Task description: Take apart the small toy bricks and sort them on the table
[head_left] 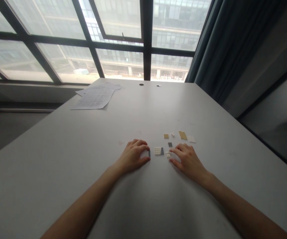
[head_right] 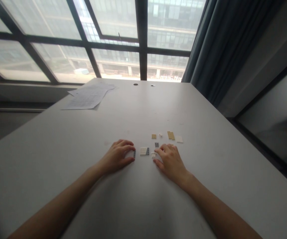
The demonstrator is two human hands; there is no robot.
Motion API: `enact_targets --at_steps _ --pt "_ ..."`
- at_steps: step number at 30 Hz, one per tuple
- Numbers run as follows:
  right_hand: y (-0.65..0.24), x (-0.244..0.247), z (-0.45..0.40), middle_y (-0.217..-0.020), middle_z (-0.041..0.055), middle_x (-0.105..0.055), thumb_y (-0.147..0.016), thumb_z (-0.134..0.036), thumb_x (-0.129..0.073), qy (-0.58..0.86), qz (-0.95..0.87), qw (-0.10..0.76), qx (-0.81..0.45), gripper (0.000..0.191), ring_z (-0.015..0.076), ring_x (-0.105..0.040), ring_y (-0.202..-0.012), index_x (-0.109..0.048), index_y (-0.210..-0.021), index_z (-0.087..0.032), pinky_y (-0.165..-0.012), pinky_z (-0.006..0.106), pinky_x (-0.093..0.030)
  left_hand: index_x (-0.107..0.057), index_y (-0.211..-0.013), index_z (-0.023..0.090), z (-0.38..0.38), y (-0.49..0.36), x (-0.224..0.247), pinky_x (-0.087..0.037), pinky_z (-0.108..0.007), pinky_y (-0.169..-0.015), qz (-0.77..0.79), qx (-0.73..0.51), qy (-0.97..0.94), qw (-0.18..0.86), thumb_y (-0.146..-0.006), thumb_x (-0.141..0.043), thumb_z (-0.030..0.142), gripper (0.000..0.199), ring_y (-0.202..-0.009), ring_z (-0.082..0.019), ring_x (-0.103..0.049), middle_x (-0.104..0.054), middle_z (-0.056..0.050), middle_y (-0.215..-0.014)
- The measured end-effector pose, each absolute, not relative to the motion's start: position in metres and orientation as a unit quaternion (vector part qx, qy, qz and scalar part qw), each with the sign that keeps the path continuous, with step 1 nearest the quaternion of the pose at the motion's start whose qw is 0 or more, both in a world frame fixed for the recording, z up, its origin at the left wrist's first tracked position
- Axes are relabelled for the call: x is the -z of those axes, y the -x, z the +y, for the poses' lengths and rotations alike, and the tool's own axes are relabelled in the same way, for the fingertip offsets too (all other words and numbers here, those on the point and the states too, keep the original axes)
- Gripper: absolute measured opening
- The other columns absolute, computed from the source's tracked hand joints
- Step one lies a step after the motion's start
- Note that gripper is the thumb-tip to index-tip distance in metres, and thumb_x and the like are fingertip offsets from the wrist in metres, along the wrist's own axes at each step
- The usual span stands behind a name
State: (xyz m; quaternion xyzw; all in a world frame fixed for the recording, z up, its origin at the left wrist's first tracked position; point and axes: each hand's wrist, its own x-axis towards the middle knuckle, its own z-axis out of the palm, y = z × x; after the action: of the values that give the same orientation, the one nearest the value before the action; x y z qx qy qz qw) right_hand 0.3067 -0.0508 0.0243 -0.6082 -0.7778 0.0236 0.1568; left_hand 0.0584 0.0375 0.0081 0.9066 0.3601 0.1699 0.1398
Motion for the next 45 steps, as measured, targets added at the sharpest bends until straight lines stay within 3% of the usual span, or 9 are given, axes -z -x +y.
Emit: enact_targets --at_steps 14,22,27,31,34,39,45 --pt "-0.297 -0.027 -0.055 -0.09 0.0047 -0.064 -0.089 -0.025 -0.057 0.567 -0.814 0.122 -0.028 0.013 0.0216 -0.053 -0.094 -0.07 -0.092 -0.022 -0.094 0.04 -0.031 -0.068 -0.099 0.025 0.036 -0.059 -0.004 -0.039 -0.043 -0.097 0.351 -0.2 -0.903 0.146 -0.078 -0.066 0.034 0.022 -0.108 -0.024 -0.052 -0.063 -0.004 -0.112" --pt "-0.295 -0.028 -0.057 -0.087 0.005 -0.064 -0.088 -0.022 -0.057 0.553 -0.823 0.125 -0.033 0.012 0.0208 -0.054 -0.09 -0.067 -0.083 -0.019 -0.091 0.038 -0.034 -0.067 -0.1 0.025 0.036 -0.059 -0.004 -0.04 -0.041 -0.097 0.344 -0.208 -0.904 0.149 -0.079 -0.066 0.034 0.023 -0.108 -0.023 -0.053 -0.063 -0.004 -0.112" --pt "-0.3 -0.025 -0.054 -0.088 0.0041 -0.064 -0.086 -0.022 -0.061 0.576 -0.79 0.204 -0.054 0.006 0.0212 -0.055 -0.092 -0.066 -0.088 -0.02 -0.093 0.04 -0.035 -0.066 -0.1 0.026 0.032 -0.063 -0.01 -0.039 -0.041 -0.097 0.332 -0.219 -0.906 0.148 -0.08 -0.066 0.033 0.021 -0.108 -0.023 -0.052 -0.063 -0.004 -0.111" --pt "-0.296 -0.032 -0.056 -0.082 0.0014 -0.062 -0.079 -0.02 -0.066 0.607 -0.722 0.3 -0.143 0.012 0.0173 -0.055 -0.078 -0.061 -0.09 -0.02 -0.076 0.031 -0.043 -0.065 -0.101 0.025 0.021 -0.076 -0.024 -0.039 -0.042 -0.097 0.291 -0.233 -0.918 0.136 -0.08 -0.068 0.033 0.022 -0.109 -0.023 -0.052 -0.063 -0.004 -0.111" --pt "-0.29 -0.038 -0.059 -0.079 -0.0008 -0.06 -0.079 -0.022 -0.064 0.598 -0.693 0.333 -0.229 0.01 0.0137 -0.054 -0.067 -0.06 -0.087 -0.021 -0.062 0.025 -0.042 -0.065 -0.1 0.025 0.012 -0.088 -0.035 -0.039 -0.042 -0.097 0.26 -0.246 -0.924 0.133 -0.081 -0.067 0.035 0.023 -0.11 -0.024 -0.052 -0.064 -0.005 -0.11" --pt "-0.283 -0.038 -0.059 -0.072 -0.0028 -0.059 -0.078 -0.02 -0.062 0.581 -0.646 0.395 -0.298 0.007 0.0124 -0.053 -0.065 -0.055 -0.078 -0.02 -0.057 0.022 -0.039 -0.065 -0.1 0.023 0.007 -0.101 -0.041 -0.039 -0.041 -0.097 0.225 -0.271 -0.929 0.116 -0.084 -0.063 0.036 0.02 -0.11 -0.023 -0.052 -0.066 -0.006 -0.108" --pt "-0.284 -0.033 -0.051 -0.069 -0.0028 -0.058 -0.076 -0.016 -0.06 0.622 -0.641 0.383 -0.236 0.006 0.0129 -0.051 -0.062 -0.056 -0.078 -0.02 -0.057 0.023 -0.039 -0.058 -0.117 0.023 0.011 -0.098 -0.031 -0.038 -0.043 -0.098 0.235 -0.245 -0.938 0.077 -0.087 -0.059 0.037 0.033 -0.113 -0.025 -0.05 -0.062 -0.009 -0.115"
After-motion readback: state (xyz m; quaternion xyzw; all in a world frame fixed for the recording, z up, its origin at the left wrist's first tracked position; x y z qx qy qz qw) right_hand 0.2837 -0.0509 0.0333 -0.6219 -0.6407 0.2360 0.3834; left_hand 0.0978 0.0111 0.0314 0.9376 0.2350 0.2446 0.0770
